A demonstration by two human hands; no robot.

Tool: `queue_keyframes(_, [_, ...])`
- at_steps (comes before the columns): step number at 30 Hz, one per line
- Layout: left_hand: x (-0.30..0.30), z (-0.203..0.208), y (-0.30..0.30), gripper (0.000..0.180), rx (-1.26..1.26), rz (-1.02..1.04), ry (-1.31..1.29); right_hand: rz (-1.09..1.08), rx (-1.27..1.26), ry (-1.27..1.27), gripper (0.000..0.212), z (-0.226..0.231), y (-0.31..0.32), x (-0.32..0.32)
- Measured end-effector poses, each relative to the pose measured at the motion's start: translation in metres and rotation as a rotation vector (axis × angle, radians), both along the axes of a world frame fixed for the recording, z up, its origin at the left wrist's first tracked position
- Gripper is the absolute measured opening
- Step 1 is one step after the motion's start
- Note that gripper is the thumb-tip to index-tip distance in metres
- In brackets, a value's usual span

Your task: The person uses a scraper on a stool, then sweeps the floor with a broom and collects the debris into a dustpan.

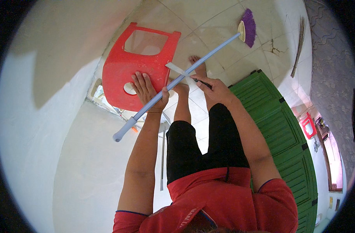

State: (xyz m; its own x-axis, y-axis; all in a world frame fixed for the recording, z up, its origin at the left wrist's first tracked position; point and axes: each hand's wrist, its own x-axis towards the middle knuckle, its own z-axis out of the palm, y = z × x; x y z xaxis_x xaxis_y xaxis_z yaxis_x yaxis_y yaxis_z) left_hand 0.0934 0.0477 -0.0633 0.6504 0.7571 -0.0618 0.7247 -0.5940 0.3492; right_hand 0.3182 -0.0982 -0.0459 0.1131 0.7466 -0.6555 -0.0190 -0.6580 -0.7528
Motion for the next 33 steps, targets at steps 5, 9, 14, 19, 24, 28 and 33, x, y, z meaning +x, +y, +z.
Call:
queue_keyframes(5, [0.002,0.002,-0.001,0.081,-0.012,0.01,0.0,0.117,-0.022,-0.091,0.035,-0.005,0.012,0.007])
queue_keyframes(9, [0.003,0.0,-0.001,0.08,0.007,0.011,-0.05,0.169,0.119,-0.367,0.036,-0.03,0.013,-0.017])
queue_keyframes(14, [0.0,-0.001,-0.001,0.08,0.001,0.014,-0.032,0.154,0.048,-0.315,0.036,-0.007,-0.003,-0.014])
queue_keyframes(19, [0.003,0.002,0.0,0.08,-0.005,0.011,-0.038,0.105,-0.146,-0.408,0.032,0.004,0.023,-0.011])
queue_keyframes(24, [0.002,-0.001,-0.001,0.08,0.005,0.013,-0.045,0.015,-0.189,-0.559,0.034,0.01,0.018,-0.017])
queue_keyframes(28, [0.003,0.002,0.0,0.081,0.0,0.005,-0.021,-0.191,-0.124,-0.292,0.036,-0.013,0.011,-0.059])
queue_keyframes(33, [0.003,0.004,0.0,0.081,-0.016,-0.019,0.011,-0.423,-0.123,-0.106,0.044,-0.024,0.024,-0.086])
